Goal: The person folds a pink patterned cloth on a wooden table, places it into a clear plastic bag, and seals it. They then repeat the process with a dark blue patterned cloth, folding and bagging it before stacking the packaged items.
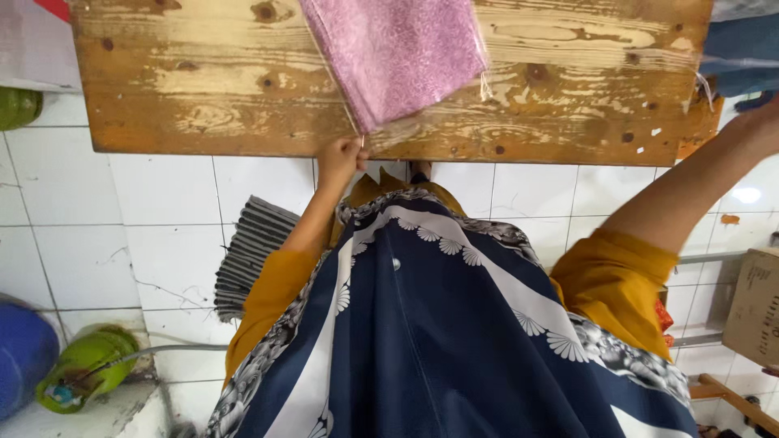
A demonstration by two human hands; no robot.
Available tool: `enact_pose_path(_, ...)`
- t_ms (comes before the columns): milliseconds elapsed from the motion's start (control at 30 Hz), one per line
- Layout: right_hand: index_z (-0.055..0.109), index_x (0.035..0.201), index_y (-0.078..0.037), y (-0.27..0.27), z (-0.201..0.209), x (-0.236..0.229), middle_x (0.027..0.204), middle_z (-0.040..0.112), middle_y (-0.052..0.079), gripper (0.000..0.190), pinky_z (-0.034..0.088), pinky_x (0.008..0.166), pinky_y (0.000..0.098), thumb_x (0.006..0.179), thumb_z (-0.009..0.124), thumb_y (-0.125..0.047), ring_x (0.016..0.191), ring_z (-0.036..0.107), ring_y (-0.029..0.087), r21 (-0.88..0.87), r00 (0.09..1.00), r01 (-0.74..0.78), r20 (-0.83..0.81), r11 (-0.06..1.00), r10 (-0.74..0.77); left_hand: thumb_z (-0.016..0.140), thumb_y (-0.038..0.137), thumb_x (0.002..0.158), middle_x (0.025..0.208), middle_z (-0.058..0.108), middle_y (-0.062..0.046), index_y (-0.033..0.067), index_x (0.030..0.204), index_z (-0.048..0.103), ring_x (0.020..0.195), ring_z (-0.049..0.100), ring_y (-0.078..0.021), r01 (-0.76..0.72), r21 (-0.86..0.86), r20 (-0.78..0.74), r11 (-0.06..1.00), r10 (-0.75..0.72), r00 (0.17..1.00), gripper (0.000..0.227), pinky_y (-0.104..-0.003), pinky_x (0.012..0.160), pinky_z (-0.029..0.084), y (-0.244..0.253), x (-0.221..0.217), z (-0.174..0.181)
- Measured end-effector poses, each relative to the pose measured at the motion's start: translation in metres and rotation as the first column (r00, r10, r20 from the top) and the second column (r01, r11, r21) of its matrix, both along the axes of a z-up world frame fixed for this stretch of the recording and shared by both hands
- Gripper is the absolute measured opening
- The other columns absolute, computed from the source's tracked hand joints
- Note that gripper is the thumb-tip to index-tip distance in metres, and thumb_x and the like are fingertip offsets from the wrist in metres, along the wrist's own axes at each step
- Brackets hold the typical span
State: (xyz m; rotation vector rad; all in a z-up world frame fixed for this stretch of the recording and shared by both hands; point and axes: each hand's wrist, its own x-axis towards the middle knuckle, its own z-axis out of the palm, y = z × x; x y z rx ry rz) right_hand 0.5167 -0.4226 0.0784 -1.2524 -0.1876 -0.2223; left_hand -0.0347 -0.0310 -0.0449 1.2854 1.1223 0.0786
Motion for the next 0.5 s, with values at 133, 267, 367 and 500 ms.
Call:
enact_pose_path(133,0.062,0.110,0.013,0.029,-0.041,0.016,0.094,0.062,0.026,0.024,0.044,0.068,0.0456,0.093,0.075,0.002,0.079,0.050,0.034,-0.400,0.973,-0.076,0.170,0.913,0.156,0.070,0.021,0.099,0.109,0.069,-0.011,0.0058,0.112,0.069,0.102,0.064,-0.0288,0.118,0.912,-0.018,0.394,-0.248,0.969,0.020,-0.043,0.089,0.052,-0.014,-0.004,0.029)
enact_pose_path(267,0.059,0.128,0.006,0.110,-0.027,-0.048,0.123,0.056,0.024,0.043,0.043,0.086,0.0458,0.097,0.057,-0.025,0.105,0.053,0.034,-0.962,0.927,0.261,0.273,0.081,0.258,0.077,0.028,0.087,0.121,0.062,-0.010,0.0060,0.114,0.069,0.118,0.052,-0.0316,0.317,0.925,-0.176,0.210,-0.501,0.847,0.035,-0.049,0.095,0.042,-0.018,0.009,0.036)
enact_pose_path(367,0.071,0.117,0.003,0.181,-0.025,-0.127,0.114,0.065,0.017,0.070,0.051,0.088,0.0395,0.100,0.051,-0.062,0.105,0.060,0.025,-0.413,0.883,0.226,-0.297,-0.882,0.365,0.078,0.025,0.085,0.121,0.062,-0.007,0.0075,0.110,0.070,0.120,0.051,-0.0300,0.397,0.904,-0.273,0.156,-0.504,0.820,0.031,-0.049,0.095,0.040,-0.017,0.014,0.026)
enact_pose_path(500,0.070,0.117,-0.010,0.197,-0.043,-0.199,0.105,0.064,0.008,0.018,0.054,0.094,0.0384,0.108,0.056,-0.007,0.098,0.060,0.023,-0.978,0.227,0.191,-0.043,-0.088,0.973,0.075,0.019,0.090,0.119,0.063,-0.003,0.0121,0.106,0.070,0.120,0.054,-0.0263,0.376,0.916,-0.277,0.140,-0.457,0.845,0.018,-0.047,0.096,0.041,-0.023,0.009,0.005)
